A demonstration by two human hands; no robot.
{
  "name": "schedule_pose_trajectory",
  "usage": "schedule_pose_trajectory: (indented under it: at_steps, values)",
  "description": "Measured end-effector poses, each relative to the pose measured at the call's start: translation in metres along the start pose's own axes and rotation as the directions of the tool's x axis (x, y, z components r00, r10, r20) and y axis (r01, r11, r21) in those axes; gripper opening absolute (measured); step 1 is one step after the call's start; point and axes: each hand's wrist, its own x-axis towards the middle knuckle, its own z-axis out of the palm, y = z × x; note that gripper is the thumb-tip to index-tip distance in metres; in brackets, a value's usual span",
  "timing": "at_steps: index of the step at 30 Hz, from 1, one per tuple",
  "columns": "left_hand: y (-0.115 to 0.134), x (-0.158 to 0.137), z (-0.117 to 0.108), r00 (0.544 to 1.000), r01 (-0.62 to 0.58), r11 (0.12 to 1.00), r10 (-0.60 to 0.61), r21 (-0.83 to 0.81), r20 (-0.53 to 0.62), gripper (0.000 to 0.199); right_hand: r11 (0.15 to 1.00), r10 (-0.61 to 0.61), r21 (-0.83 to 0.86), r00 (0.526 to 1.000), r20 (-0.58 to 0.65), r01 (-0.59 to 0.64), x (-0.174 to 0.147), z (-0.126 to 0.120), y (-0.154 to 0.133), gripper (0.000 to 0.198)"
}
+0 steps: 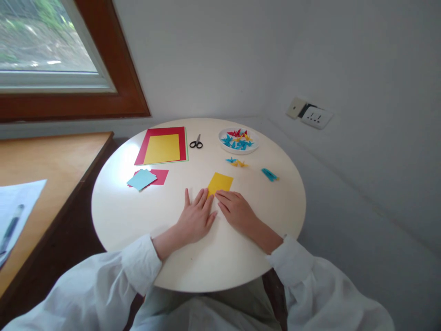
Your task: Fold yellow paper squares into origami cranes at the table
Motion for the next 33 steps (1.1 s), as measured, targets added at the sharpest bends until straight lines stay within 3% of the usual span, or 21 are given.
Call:
schedule_pose_trajectory:
  at_steps: [14, 33]
  values:
    - [0.000, -0.019, -0.003, 0.991, 0.110, 0.988, -0.102, 0.105, -0.081, 0.047, 0.999, 0.034, -0.044, 0.996, 0.084, -0.031, 0.000, 0.000, 0.001, 0.031]
    - [-0.003, -0.015, 0.007, 0.987, 0.151, 0.988, -0.152, -0.016, -0.060, 0.040, 0.995, 0.055, -0.085, 0.989, 0.136, -0.043, 0.003, 0.004, 0.006, 0.034]
